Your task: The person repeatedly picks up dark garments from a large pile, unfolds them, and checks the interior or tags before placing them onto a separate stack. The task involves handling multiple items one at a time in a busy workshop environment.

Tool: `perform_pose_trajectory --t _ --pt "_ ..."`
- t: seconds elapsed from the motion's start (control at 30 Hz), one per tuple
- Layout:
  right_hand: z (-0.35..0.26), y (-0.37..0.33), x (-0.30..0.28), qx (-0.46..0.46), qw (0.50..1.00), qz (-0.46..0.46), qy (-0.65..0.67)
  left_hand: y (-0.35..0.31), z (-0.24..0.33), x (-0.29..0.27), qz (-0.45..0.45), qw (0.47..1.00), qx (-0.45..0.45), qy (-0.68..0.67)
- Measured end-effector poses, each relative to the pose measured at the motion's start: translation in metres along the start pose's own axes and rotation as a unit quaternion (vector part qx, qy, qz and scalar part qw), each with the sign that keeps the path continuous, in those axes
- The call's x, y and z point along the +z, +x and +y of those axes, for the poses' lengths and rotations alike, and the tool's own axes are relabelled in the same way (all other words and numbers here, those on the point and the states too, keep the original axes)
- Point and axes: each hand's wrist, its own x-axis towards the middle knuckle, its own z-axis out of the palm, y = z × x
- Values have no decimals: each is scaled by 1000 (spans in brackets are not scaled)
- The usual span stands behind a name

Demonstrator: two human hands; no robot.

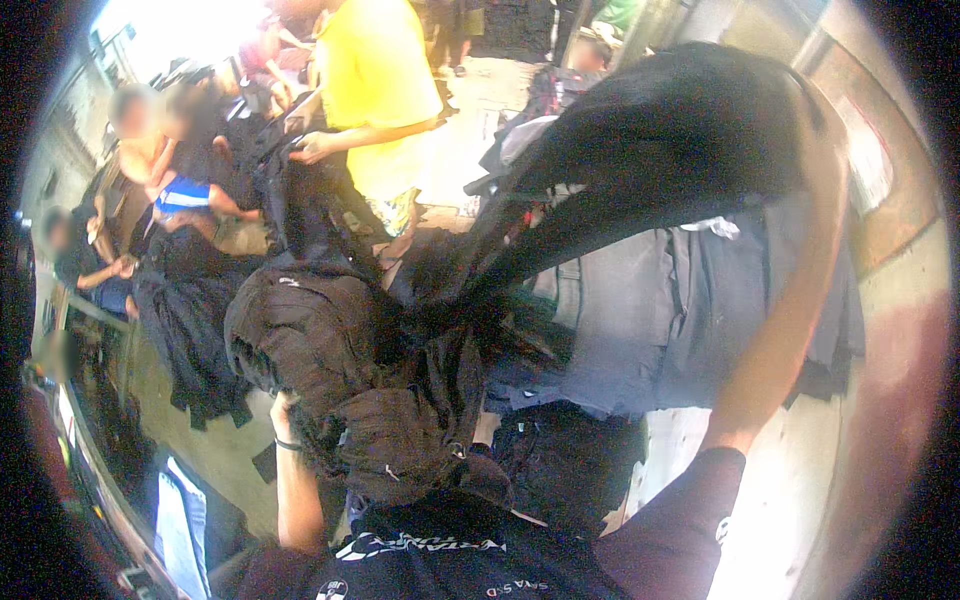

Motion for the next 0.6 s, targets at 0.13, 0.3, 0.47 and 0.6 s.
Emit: perform_pose_trajectory --t 0.13,0.3,0.47,0.6 --pt "124 -71 24 102 986 -63 -120 -15 8 -3 1 988 72 136" --pt "139 -231 75 161 984 -76 -17 -9 13 -7 -12 976 65 209" --pt "-82 -309 54 302 925 -142 184 -13 40 -22 -30 969 33 241" --pt "-327 -340 30 215 832 -340 382 -12 92 -44 -148 925 13 350"
